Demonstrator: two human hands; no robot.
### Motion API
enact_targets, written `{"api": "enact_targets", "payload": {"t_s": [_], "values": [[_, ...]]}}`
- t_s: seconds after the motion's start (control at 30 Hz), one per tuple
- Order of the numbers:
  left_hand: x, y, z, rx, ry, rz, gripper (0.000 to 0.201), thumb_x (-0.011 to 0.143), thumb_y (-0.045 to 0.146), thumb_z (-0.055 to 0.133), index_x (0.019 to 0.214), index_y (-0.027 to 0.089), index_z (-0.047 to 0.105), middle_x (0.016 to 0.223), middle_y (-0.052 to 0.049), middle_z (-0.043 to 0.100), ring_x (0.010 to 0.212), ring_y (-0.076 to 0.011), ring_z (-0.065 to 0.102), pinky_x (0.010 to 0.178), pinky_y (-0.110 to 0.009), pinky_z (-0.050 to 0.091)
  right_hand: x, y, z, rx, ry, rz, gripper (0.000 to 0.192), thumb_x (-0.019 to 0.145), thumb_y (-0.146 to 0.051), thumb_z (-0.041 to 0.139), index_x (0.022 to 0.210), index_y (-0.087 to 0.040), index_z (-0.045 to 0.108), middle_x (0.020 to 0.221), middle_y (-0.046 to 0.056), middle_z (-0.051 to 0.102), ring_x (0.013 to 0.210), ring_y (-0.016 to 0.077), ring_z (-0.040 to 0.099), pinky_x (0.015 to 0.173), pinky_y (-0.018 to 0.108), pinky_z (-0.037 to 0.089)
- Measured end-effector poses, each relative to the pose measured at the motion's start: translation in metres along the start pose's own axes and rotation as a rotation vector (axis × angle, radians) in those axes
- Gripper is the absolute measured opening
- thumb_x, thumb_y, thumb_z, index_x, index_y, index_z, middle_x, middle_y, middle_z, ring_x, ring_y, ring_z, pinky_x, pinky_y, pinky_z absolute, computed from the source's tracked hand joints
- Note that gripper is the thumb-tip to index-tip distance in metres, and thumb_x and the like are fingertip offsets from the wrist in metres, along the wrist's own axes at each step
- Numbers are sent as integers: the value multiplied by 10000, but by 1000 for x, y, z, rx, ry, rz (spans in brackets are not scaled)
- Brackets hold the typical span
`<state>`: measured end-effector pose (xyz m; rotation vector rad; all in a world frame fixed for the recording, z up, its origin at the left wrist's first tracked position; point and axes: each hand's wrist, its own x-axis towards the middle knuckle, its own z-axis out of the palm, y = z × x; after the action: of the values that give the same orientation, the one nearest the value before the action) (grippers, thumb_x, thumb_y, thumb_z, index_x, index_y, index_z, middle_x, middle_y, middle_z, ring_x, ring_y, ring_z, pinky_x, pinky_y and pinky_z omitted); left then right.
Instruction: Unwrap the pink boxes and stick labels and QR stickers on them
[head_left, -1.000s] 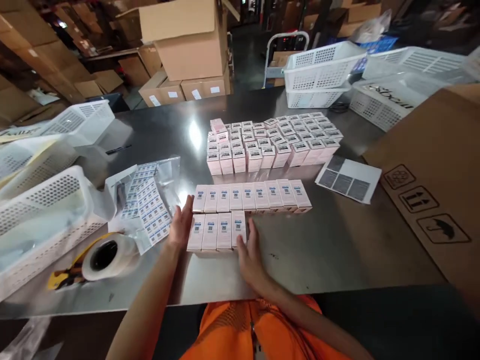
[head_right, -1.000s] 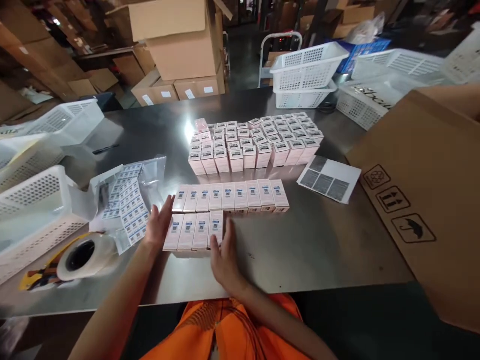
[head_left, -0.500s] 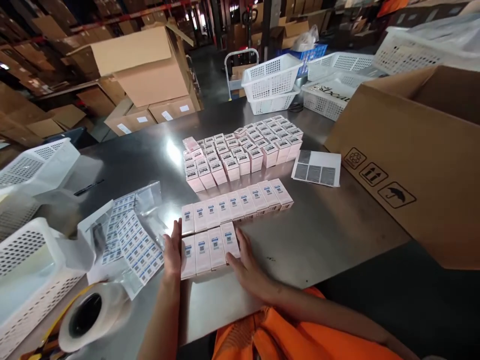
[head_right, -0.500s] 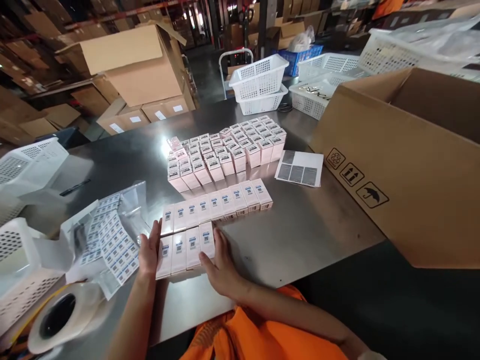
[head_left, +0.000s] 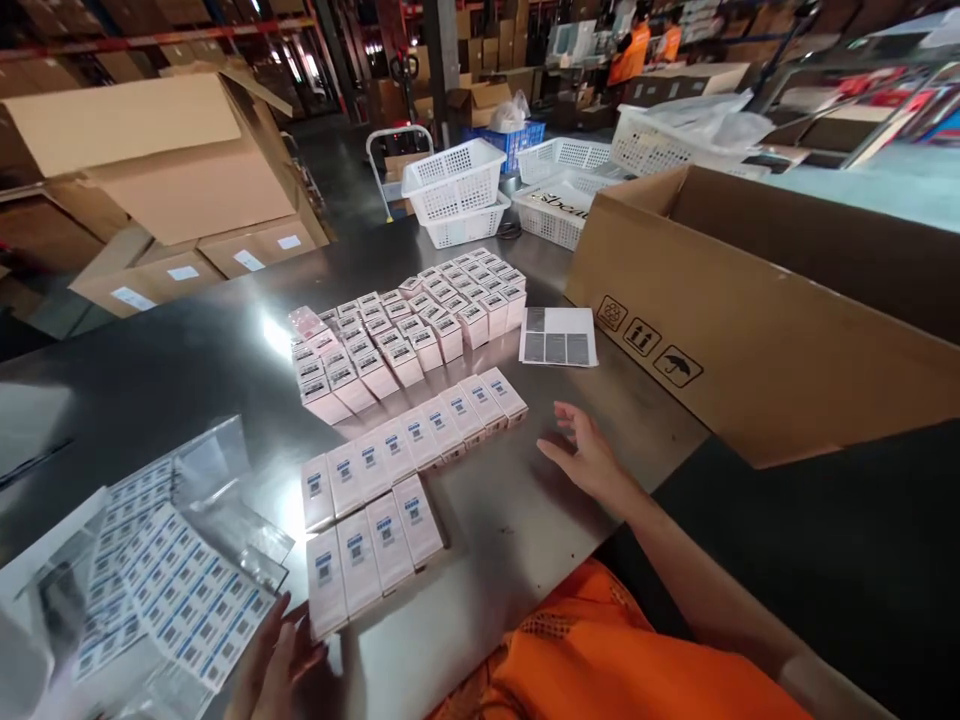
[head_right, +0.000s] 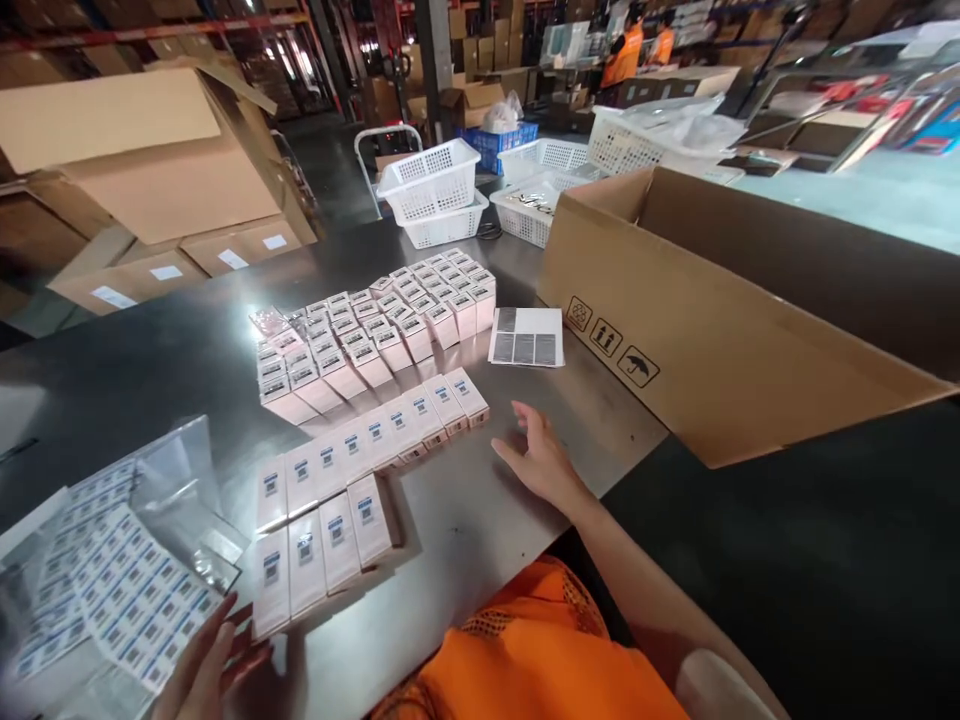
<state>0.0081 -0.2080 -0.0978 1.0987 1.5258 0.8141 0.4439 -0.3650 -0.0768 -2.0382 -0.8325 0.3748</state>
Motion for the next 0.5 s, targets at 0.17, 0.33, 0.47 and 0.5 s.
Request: {"api": "enact_targets", "payload": {"t_s": [0.17, 0.33, 0.47, 0.5], "values": [[21, 20, 0, -20, -19, -20, 620, 637, 599, 780, 1149, 264, 680, 1109, -50, 733, 932, -284, 716, 759, -375, 623, 40, -1, 9, 14, -180, -36, 854, 732, -495, 768, 1445, -238, 373, 1440, 191, 451, 1221, 324, 574, 964, 504, 515], [53, 58, 15, -86, -83, 19, 576, 675, 542, 762, 1151, 232, 666, 1135, -48, 716, 999, -241, 692, 819, -330, 576, 91, -13, 14, 11, -347, -171, 1208, 494, -350, 934, 1521, -246, 306, 1536, 188, 370, 1241, 336, 563, 1032, 487, 472], [75, 74, 34, -67, -115, -51, 461, 714, 492, 693, 1080, 211, 693, 1094, -56, 718, 908, -221, 689, 743, -313, 546, 113, -19, 14, -14, -414, -267, 1116, 474, -299, 942, 1463, -225, 429, 1473, 150, 488, 1338, 358, 480, 1127, 499, 369], [78, 76, 38, -62, -114, -56, 433, 708, 472, 690, 1050, 206, 704, 1077, -57, 719, 894, -219, 685, 730, -307, 539, 115, -19, 13, -23, -422, -278, 1112, 474, -304, 943, 1460, -225, 436, 1469, 145, 497, 1350, 358, 470, 1134, 497, 360]]}}
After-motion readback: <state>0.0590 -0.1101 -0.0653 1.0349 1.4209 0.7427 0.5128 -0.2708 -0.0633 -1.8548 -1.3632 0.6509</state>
